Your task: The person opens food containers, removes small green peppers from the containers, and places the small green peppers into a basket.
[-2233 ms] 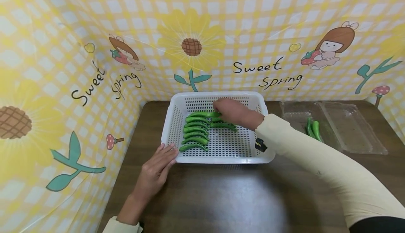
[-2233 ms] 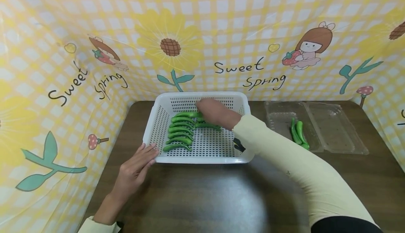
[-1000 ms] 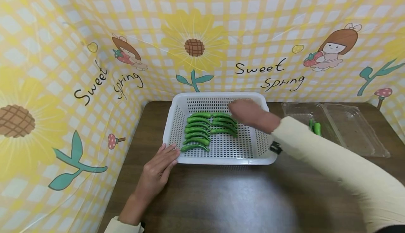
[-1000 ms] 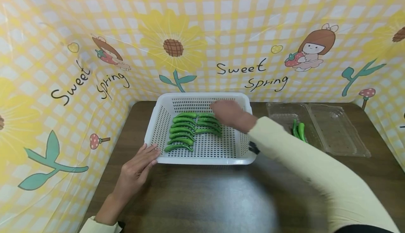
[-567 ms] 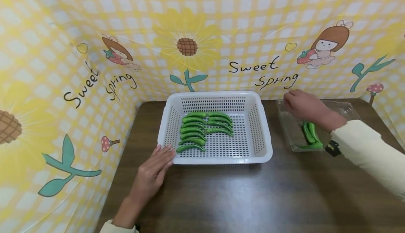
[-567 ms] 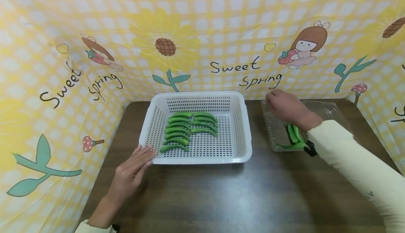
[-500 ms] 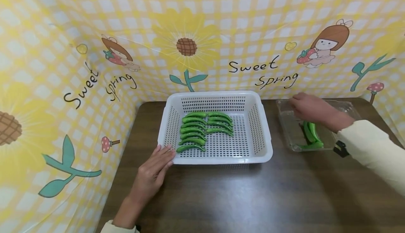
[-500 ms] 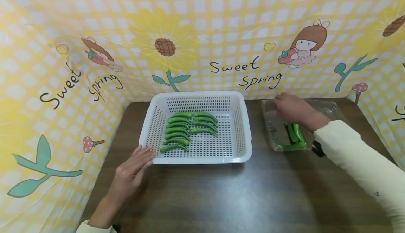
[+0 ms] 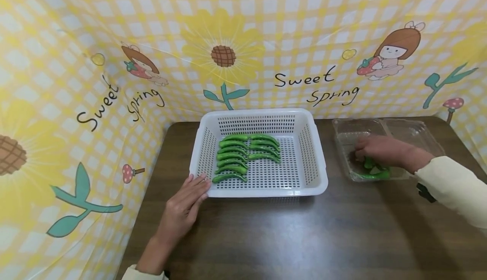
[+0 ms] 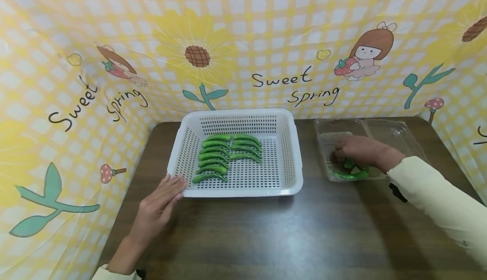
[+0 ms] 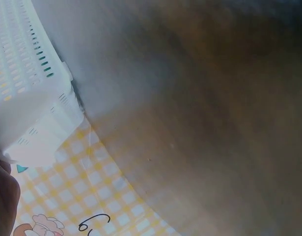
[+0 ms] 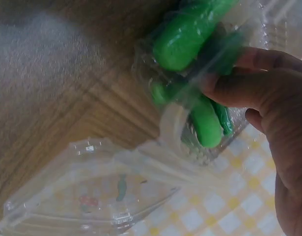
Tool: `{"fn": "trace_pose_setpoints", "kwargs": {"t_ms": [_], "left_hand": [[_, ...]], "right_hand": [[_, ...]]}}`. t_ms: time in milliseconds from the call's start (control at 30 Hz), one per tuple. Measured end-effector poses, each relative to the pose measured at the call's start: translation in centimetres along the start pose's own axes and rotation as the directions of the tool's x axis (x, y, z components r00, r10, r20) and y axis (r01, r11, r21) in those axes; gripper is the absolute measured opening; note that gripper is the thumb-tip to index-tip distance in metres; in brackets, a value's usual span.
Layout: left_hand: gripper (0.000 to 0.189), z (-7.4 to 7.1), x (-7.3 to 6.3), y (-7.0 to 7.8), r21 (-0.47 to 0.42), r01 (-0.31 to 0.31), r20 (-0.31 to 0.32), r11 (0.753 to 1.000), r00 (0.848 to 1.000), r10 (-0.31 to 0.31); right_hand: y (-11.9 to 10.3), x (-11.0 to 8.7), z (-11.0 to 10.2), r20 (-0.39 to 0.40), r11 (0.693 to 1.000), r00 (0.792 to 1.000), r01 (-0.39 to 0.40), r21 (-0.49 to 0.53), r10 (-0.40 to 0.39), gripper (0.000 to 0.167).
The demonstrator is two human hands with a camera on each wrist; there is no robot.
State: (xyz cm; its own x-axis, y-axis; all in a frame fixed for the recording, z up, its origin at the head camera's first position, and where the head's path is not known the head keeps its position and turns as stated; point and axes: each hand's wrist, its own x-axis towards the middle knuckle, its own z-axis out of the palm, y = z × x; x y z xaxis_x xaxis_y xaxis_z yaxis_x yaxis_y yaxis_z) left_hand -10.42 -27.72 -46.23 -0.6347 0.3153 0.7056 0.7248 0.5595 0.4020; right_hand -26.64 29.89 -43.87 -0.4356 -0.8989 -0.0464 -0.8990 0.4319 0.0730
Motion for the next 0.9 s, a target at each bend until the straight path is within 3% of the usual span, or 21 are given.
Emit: {"fn": "trace_pose_setpoints", "kwargs": {"t_ms": [100, 233, 400, 567, 700, 900], "left_hand": [[0.026, 0.1, 0.0, 0.1, -0.003, 0.004, 0.006, 1.0, 1.0, -0.004], [0.026, 0.1, -0.1, 0.1, 0.003, 0.022, 0.015, 1.0, 1.0, -0.022], [0.027, 0.0, -0.2, 0.2, 0.011, 0.034, 0.019, 0.999, 0.999, -0.034], [0.027, 0.0, -0.3, 0.1, 0.006, 0.02, 0.009, 1.0, 1.0, -0.02], [0.027, 0.0, -0.3, 0.0, 0.004, 0.013, 0.004, 1.0, 1.0, -0.013], [0.027, -0.1, -0.4, 0.0, 0.016, 0.025, 0.013, 1.0, 1.0, -0.025]], "right_hand": [[-0.2, 0.1, 0.3, 0.022, 0.998, 1.0, 0.008, -0.055, -0.007, 0.031], [-0.6, 0.4, 0.3, 0.063, 0.994, 0.997, -0.041, -0.1, 0.048, 0.028], [-0.9, 1.3, 0.1, 0.102, 0.988, 0.986, -0.121, -0.091, 0.13, 0.028], [-0.9, 2.0, -0.6, 0.125, 0.973, 0.965, -0.232, -0.01, 0.232, 0.027], [-0.7, 2.7, -2.2, 0.071, 0.936, 0.943, -0.331, 0.115, 0.325, 0.032], [-0.3, 4.4, -4.7, -0.119, 0.895, 0.891, -0.42, 0.147, 0.438, 0.03]]}}
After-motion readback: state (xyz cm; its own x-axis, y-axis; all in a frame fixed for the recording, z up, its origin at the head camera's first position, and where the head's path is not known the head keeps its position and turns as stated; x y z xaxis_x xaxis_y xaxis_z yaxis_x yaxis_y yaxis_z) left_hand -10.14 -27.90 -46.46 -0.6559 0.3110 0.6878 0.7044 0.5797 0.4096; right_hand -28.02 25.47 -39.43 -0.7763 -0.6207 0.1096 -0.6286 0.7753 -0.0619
